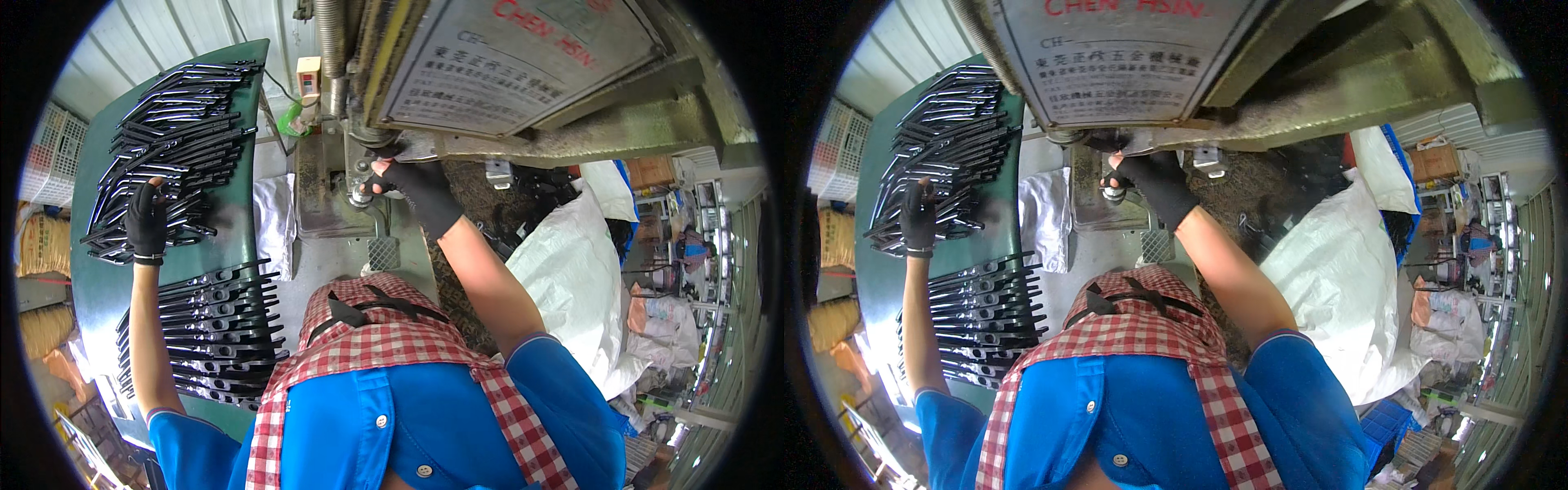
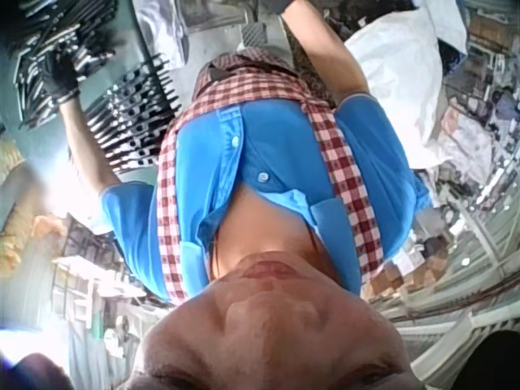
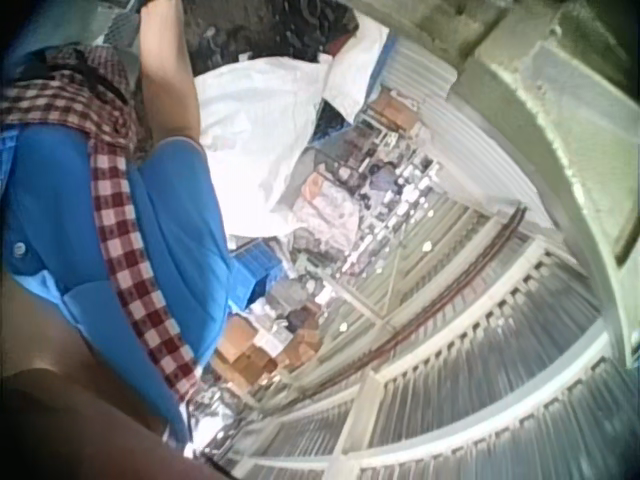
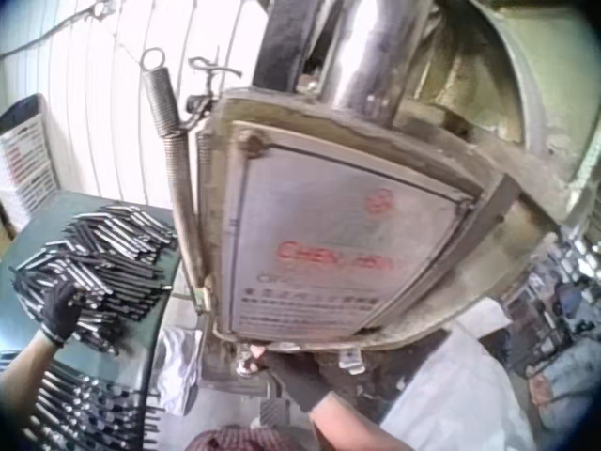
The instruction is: The person repeatedly picks up black metal rods from a pile, inserts them into a press machine, and operates the press to shape or cut them. The person then removes the processed rods and places them into a white bag. The cycle continues throughout the clip.
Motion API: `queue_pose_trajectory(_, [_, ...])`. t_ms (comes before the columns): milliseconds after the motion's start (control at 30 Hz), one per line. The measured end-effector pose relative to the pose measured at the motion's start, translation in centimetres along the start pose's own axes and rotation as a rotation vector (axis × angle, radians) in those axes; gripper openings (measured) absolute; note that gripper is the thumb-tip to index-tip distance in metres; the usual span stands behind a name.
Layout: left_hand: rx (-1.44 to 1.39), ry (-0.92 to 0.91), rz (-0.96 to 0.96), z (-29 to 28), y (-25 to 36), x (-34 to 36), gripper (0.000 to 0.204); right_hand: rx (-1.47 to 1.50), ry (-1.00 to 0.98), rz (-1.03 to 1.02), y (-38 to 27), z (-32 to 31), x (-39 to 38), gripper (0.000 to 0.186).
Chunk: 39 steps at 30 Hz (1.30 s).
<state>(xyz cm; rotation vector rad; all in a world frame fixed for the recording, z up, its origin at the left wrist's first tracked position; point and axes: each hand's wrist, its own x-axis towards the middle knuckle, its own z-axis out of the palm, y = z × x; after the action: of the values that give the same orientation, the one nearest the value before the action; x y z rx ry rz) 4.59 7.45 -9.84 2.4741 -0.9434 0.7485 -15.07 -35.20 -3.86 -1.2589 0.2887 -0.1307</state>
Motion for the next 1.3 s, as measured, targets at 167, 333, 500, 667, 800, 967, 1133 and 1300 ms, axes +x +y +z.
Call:
queue_pose_trajectory(167, [-0.018,-0.053,0.199,-1.4,8.2,3.1,0.057,-0.066,-0.023,0.078,1.1,-1.4,0.5,0.026])
queue_pose_trajectory(333, [-0.097,-0.253,0.331,-1.9,14.1,3.6,0.050,-0.230,0.215,-0.039,2.8,-11.4,-1.8,0.023])
queue_pose_trajectory(500, [-0.140,-0.355,0.296,-1.8,17.8,3.5,0.044,-1.913,0.205,0.313,6.9,-30.2,-6.2,0.049])
queue_pose_trajectory(667, [-0.234,-0.409,0.290,-1.3,19.6,4.3,0.035,-1.940,0.257,0.578,9.1,-33.1,-6.7,0.037])
queue_pose_trajectory(800, [-0.244,-0.495,0.250,-1.1,20.2,4.0,0.034,-1.641,0.630,-0.118,6.1,-32.7,-5.8,0.026])
queue_pose_trajectory(967, [-0.331,-0.471,0.170,-0.7,23.7,4.3,0.033,-0.180,0.639,-0.362,-0.2,-21.4,-4.9,0.033])
queue_pose_trajectory(1133, [-0.414,-0.489,0.171,-0.2,26.4,5.5,0.034,0.119,0.434,-0.226,1.3,-15.3,-5.7,0.030])
queue_pose_trajectory(1300, [-0.381,-0.550,0.193,-0.5,25.9,5.3,0.032,-0.577,0.397,-0.162,0.8,-10.5,-7.3,0.026])
